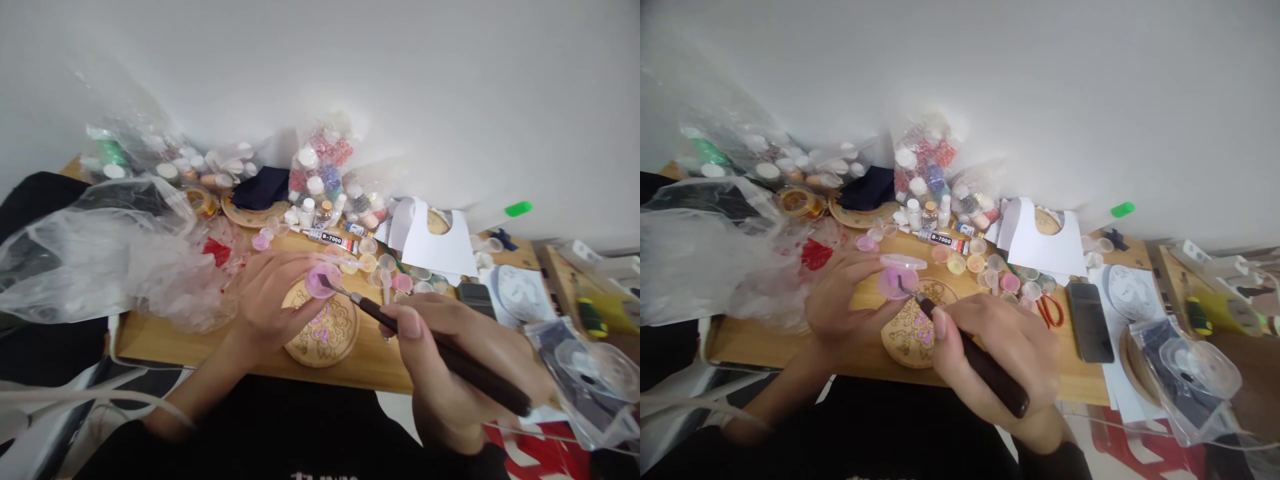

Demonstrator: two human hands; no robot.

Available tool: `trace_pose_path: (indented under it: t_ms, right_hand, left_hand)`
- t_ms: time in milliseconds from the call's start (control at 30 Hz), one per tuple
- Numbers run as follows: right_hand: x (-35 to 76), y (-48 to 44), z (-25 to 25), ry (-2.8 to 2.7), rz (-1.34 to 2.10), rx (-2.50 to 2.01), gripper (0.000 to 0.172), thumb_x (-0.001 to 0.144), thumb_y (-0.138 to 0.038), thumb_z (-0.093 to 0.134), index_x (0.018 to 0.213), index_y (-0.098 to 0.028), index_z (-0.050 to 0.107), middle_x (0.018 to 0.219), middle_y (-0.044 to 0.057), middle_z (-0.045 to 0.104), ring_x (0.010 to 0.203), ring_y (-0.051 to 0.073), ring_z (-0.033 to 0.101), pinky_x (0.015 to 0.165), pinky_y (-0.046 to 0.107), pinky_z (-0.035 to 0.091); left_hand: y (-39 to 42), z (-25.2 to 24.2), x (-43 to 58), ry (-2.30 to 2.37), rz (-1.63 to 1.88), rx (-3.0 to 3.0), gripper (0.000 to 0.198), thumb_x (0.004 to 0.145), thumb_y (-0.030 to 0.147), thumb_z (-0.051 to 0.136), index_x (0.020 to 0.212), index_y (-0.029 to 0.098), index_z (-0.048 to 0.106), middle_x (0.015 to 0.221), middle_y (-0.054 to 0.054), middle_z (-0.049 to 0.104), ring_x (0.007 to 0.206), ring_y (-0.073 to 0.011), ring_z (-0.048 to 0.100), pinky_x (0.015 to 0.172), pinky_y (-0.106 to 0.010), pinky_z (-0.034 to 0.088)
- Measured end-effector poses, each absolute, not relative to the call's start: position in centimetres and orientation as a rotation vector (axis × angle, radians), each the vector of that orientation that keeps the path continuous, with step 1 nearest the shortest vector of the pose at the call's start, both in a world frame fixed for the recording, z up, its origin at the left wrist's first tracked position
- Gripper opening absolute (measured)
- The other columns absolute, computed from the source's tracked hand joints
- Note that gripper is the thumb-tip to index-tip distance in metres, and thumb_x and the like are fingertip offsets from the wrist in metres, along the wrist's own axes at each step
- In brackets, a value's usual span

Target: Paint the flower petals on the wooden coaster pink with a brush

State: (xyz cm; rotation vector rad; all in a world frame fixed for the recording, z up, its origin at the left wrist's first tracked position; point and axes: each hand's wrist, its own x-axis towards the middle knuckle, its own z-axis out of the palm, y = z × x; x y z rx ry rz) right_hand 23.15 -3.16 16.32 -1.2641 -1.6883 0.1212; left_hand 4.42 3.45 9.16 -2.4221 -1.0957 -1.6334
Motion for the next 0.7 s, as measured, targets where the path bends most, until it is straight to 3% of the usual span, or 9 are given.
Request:
trace_pose_path:
  t_ms: [267, 433, 700]
  right_hand:
    - [23.6, -2.8, 17.2, -1.822, -0.005, -1.191, 0.011, 0.087, -0.009, 0.072, 0.084, -0.019, 0.071, 0.068, -0.004, 0.074, 0.052, 0.01, 0.069, 0.055, 0.021, 0.059]
    - [23.3, -2.6, 17.8, -1.835, -0.005, -1.116, 0.008, 0.087, -0.011, 0.072, 0.084, -0.018, 0.072, 0.068, -0.002, 0.074, 0.051, 0.011, 0.069, 0.049, 0.021, 0.057]
    - [23.0, -3.1, 19.2, -1.784, -0.11, -1.182, 0.019, 0.087, -0.009, 0.071, 0.075, -0.022, 0.07, 0.06, -0.005, 0.07, 0.049, 0.011, 0.068, 0.048, 0.021, 0.055]
  left_hand:
    - [3.3, 9.6, 4.9, -1.158, -1.732, -2.564, 0.032, 0.087, 0.026, 0.079, 0.114, 0.024, 0.062, 0.095, 0.0, 0.076, 0.086, -0.0199, 0.074, 0.078, -0.036, 0.058]
    - [3.5, 10.2, 5.0, -1.063, -1.746, -2.558, 0.031, 0.089, 0.031, 0.078, 0.114, 0.024, 0.062, 0.094, -0.001, 0.077, 0.085, -0.0188, 0.072, 0.077, -0.035, 0.059]
    - [3.7, 11.1, 5.1, -1.003, -1.738, -2.526, 0.031, 0.09, 0.036, 0.078, 0.114, 0.025, 0.06, 0.096, -0.001, 0.077, 0.086, -0.0187, 0.073, 0.075, -0.035, 0.06]
